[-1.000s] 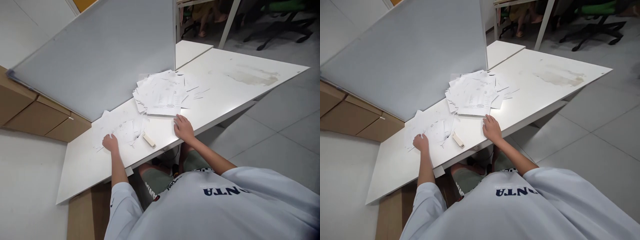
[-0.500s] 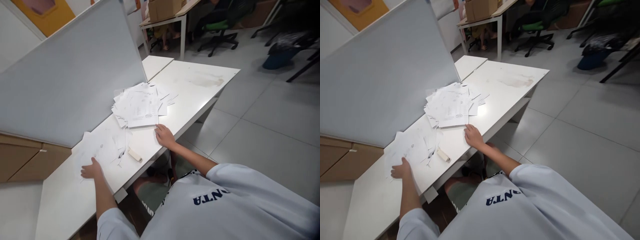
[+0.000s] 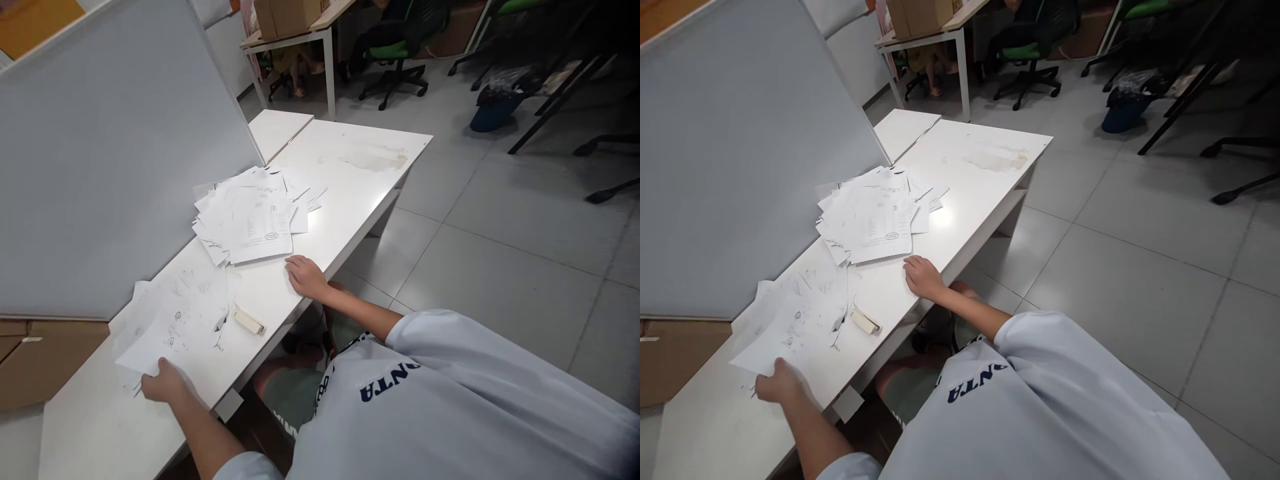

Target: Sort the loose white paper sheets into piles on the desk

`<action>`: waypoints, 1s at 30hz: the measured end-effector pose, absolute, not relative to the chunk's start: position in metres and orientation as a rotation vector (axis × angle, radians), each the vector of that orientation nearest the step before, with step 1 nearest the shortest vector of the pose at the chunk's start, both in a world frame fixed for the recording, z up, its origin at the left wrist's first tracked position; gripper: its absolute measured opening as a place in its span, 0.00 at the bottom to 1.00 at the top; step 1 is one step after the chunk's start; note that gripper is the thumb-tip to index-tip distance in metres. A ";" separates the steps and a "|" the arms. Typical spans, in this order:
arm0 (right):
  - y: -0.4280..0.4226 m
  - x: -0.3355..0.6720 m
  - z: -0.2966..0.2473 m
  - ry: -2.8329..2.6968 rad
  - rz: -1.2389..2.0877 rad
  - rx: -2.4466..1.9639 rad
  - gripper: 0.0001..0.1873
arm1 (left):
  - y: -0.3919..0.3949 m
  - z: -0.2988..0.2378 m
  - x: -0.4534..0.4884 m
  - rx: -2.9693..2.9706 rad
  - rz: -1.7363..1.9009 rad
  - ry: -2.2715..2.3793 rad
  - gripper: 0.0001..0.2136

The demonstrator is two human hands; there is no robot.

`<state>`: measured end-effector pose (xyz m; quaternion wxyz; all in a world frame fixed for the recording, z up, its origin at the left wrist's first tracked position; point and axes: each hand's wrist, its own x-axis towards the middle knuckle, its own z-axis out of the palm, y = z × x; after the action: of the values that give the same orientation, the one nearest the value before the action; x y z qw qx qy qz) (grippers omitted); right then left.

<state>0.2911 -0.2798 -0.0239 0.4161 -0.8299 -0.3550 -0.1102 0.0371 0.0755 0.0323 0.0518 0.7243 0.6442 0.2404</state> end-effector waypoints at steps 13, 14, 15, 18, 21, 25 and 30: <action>-0.284 0.291 -0.023 -0.924 -0.184 -2.095 0.13 | -0.018 0.027 -0.020 2.089 1.214 2.212 0.22; -0.284 0.291 -0.023 -0.923 -0.178 -2.101 0.13 | -0.021 0.025 -0.018 2.076 1.206 2.186 0.22; -0.284 0.291 -0.024 -0.921 -0.175 -2.106 0.13 | -0.023 0.023 -0.017 2.087 1.188 2.144 0.22; -0.283 0.292 -0.024 -0.925 -0.174 -2.115 0.13 | -0.025 0.021 -0.017 2.206 1.059 2.058 0.23; -0.283 0.293 -0.024 -0.939 -0.185 -2.119 0.13 | -0.026 0.021 -0.020 2.299 0.939 2.108 0.23; -0.284 0.292 -0.022 -0.935 -0.199 -2.139 0.13 | -0.033 0.017 -0.021 2.270 1.047 2.025 0.24; -0.283 0.292 -0.023 -0.941 -0.211 -2.155 0.13 | -0.041 0.007 -0.015 2.046 1.380 1.707 0.27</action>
<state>0.2915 -0.2833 -0.0226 0.3808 -0.8440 -0.3685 -0.0825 -0.0154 -0.0412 0.0071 0.0705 0.6801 0.5674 0.4588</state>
